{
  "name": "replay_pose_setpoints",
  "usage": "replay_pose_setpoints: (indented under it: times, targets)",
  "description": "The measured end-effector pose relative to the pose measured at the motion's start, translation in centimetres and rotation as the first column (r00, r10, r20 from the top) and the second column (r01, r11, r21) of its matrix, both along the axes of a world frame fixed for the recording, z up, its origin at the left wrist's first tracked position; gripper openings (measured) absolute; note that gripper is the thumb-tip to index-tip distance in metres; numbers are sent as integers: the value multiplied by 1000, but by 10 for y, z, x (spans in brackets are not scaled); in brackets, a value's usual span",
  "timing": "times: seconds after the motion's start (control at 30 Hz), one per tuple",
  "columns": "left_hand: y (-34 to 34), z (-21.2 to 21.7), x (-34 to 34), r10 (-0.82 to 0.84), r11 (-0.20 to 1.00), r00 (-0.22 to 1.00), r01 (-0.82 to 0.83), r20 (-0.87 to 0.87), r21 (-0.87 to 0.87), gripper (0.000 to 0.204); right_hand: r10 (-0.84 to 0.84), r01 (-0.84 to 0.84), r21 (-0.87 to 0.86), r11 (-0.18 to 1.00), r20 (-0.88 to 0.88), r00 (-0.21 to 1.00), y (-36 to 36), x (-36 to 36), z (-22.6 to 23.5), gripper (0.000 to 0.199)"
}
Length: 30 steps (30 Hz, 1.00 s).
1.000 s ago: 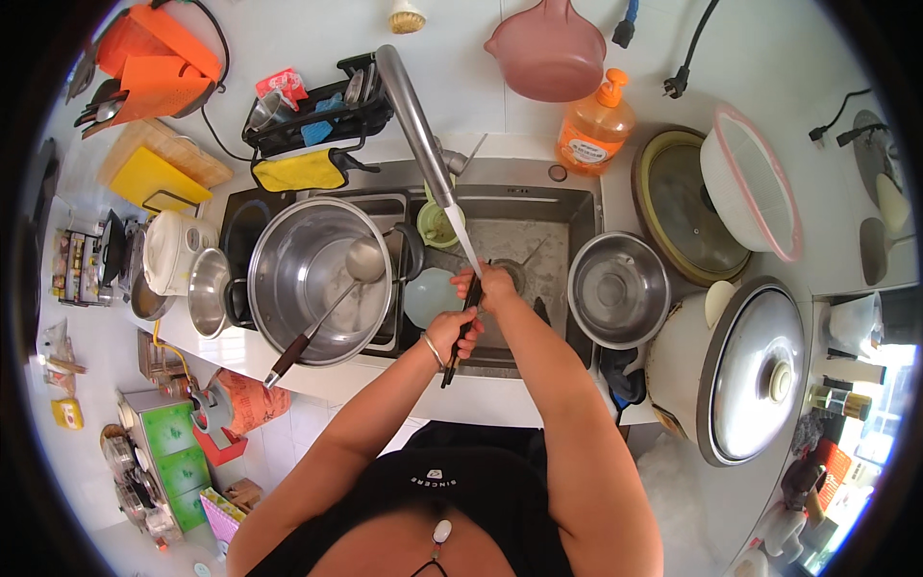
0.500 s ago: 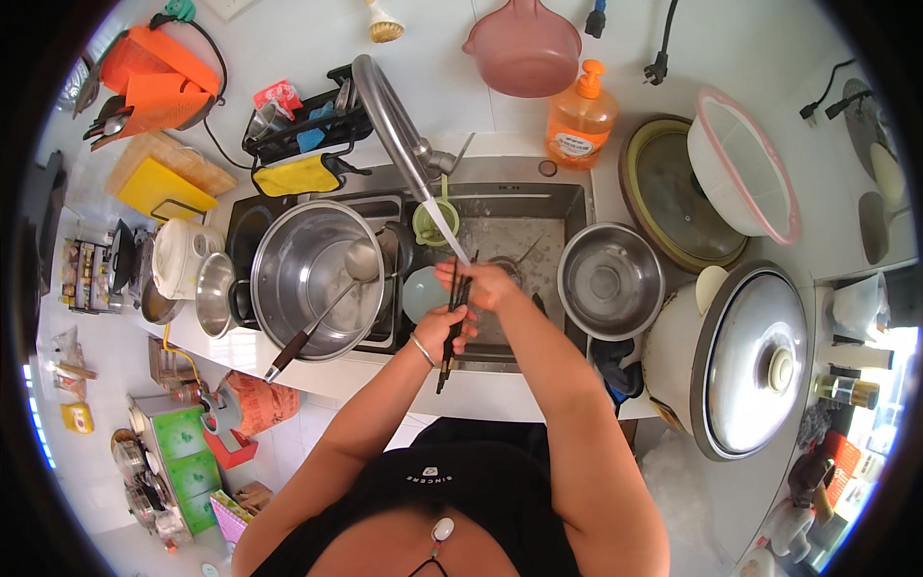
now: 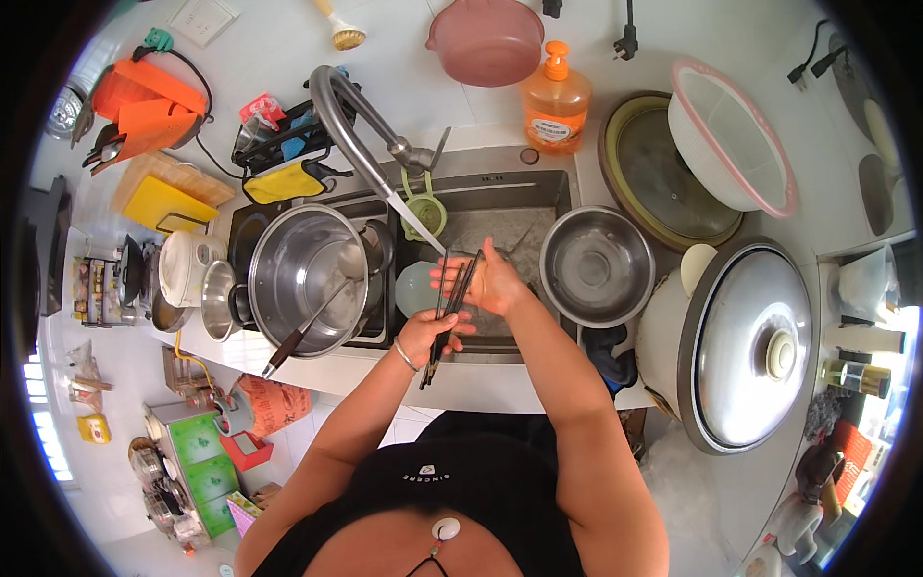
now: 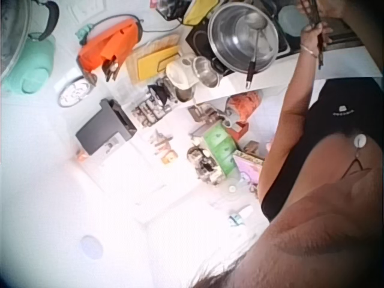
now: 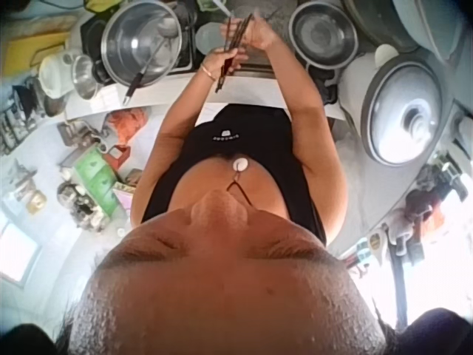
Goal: The person washes chopsticks, a bowl, a ladle, and a large pot in a sink using a scouring pad under running water.
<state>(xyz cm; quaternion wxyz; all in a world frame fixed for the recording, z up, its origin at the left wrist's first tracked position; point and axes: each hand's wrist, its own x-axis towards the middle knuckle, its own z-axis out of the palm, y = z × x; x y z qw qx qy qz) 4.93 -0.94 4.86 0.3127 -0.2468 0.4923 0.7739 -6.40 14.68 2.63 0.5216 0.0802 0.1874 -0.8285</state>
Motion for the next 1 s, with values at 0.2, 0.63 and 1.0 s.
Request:
replay_pose_setpoints:
  times: [0.2,0.63,1.0]
  targets:
    - [12,9,-1,-22,997,998,18,-59,-78,29,-6,-4,-106,994,-93,996,14,0,15,76]
    - [13,-13,-36,354,908,920,-381,-166,-173,12,-62,261,436,861,-420,905,-69,-8,10,25]
    - [-25,50,-31,-129,706,697,-435,-705,-559,11,122,260,821,509,-368,922,-2,6,-61,29]
